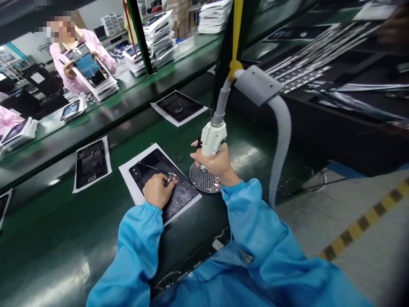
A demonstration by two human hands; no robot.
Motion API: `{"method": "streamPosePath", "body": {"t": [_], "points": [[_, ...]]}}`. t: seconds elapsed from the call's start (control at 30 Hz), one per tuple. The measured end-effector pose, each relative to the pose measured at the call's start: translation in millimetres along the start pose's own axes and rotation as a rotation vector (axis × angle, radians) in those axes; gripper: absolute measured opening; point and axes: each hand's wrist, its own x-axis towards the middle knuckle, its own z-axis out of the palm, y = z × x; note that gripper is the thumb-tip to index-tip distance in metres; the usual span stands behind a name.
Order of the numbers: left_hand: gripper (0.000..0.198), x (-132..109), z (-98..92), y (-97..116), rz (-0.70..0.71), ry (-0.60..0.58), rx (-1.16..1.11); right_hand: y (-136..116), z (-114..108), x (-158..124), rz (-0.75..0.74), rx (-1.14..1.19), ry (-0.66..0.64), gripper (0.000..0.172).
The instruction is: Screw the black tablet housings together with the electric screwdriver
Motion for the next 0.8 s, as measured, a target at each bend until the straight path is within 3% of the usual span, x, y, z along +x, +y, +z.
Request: {"method": "streamPosePath", "body": {"t": [0.23, 0.5, 0.63, 0.8], "points": [[0.018, 12, 1.5, -6, 0.039, -0.01, -0.164, -3, 1, 0, -0.005, -0.017, -0.011, 0.02], [0.013, 26, 1.7, -24, 0.045, 0.095, -0.534, -2, 1, 1, -0.008, -0.041, -0.043, 0.022], [0.015, 7, -0.1, -28, 0.004, 0.005, -0.671, -2, 1, 2, -0.008, -0.051, -0.096, 0.025], [0.02, -39, 1.8, -26, -0.039, -0.124, -0.669, -1, 1, 3, -0.022, -0.08, -0.113, 0.017]]}}
